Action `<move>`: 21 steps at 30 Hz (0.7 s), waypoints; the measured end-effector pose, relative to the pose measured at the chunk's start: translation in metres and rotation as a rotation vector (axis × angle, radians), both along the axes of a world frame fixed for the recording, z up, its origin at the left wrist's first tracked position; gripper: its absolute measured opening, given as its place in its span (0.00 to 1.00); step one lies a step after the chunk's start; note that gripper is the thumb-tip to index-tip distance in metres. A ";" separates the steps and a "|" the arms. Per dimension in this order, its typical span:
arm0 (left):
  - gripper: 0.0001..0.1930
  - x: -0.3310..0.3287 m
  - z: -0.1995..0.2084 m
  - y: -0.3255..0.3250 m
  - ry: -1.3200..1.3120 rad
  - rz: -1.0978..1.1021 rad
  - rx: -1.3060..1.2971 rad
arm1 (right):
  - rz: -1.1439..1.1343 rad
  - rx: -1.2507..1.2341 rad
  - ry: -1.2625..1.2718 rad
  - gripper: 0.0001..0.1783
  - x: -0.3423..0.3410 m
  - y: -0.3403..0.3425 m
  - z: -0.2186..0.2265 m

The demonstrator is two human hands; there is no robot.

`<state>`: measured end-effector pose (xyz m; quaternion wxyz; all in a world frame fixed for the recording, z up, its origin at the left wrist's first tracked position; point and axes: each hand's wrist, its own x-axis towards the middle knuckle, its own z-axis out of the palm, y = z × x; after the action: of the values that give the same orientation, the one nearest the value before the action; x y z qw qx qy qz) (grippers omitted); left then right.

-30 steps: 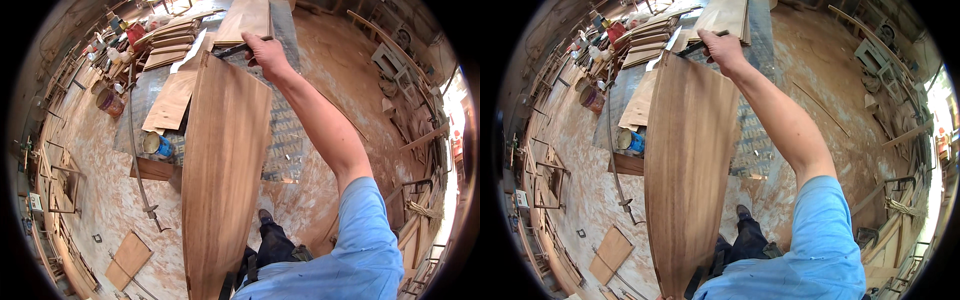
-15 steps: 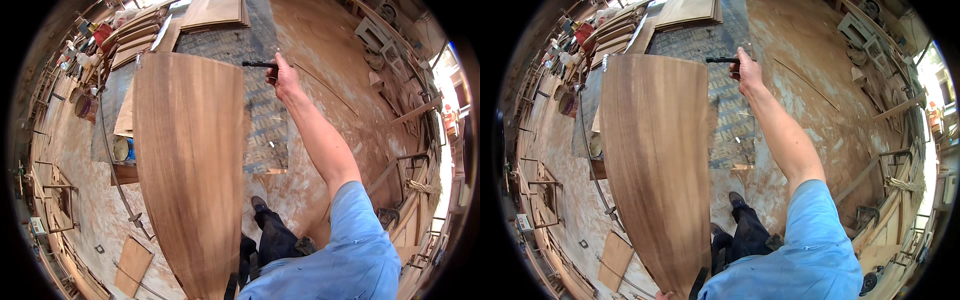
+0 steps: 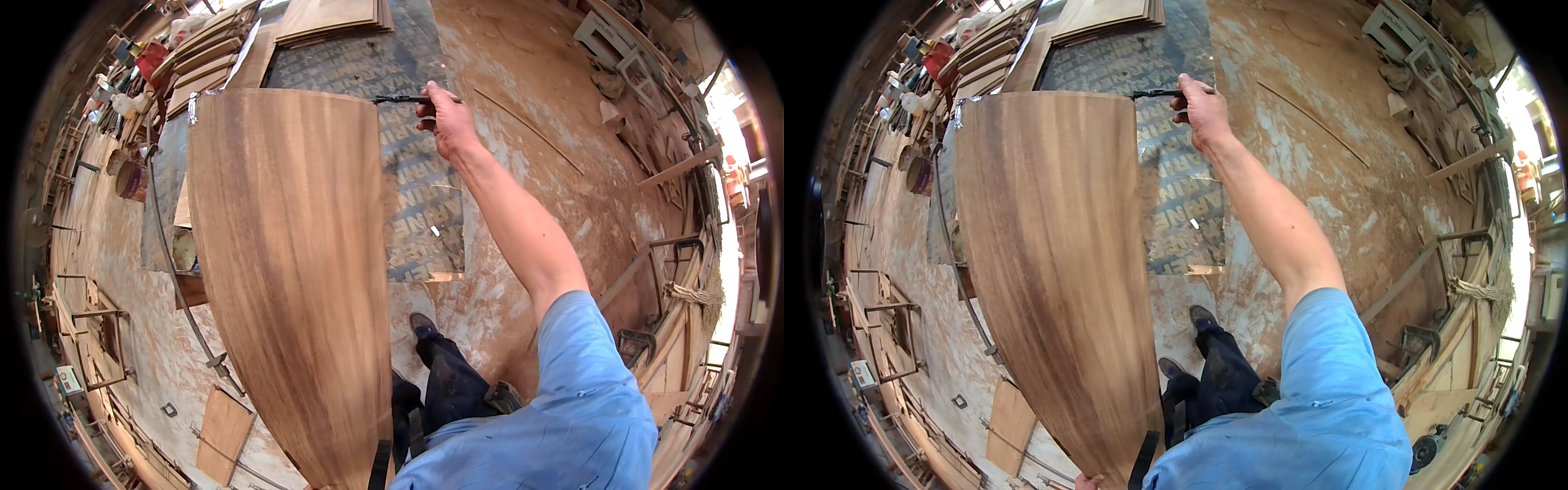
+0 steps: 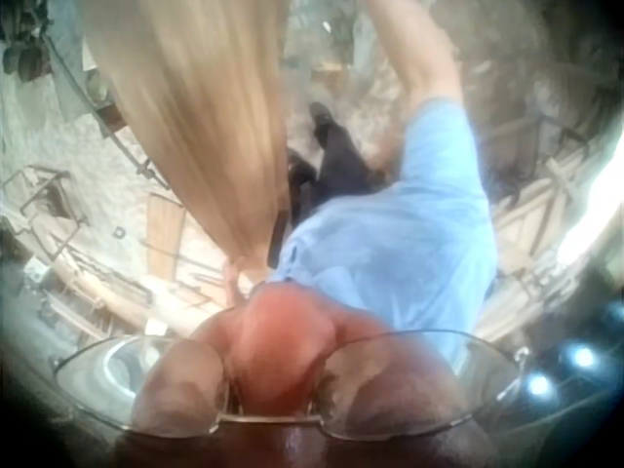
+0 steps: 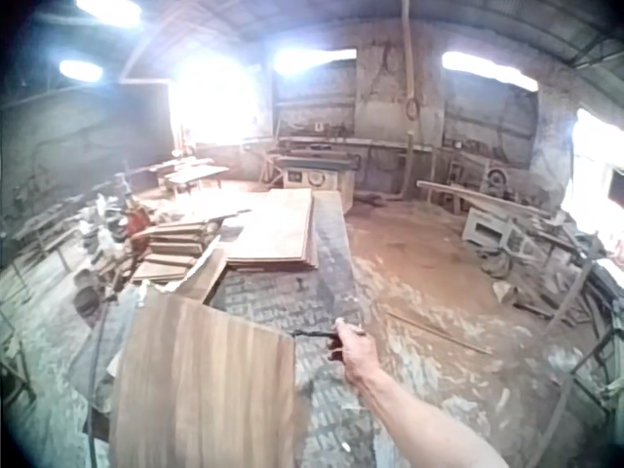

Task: The person uses a hammer to drive nails into a wooden board clamped to a workbench. They then move to a different area to scrape a long wooden strip with a chisel. Finally, they use a chisel to clean the edges of a large wooden panel.

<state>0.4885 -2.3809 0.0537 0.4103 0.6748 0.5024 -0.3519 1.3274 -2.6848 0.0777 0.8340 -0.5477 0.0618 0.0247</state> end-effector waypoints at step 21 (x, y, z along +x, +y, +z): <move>0.25 0.035 0.018 -0.006 0.071 -0.049 -0.038 | 0.089 -0.242 -0.186 0.13 -0.015 -0.009 0.034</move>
<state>0.5230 -2.3868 0.0718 0.3964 0.6661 0.4933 -0.3949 1.3123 -2.6934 0.1114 0.7621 -0.6464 -0.0375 0.0029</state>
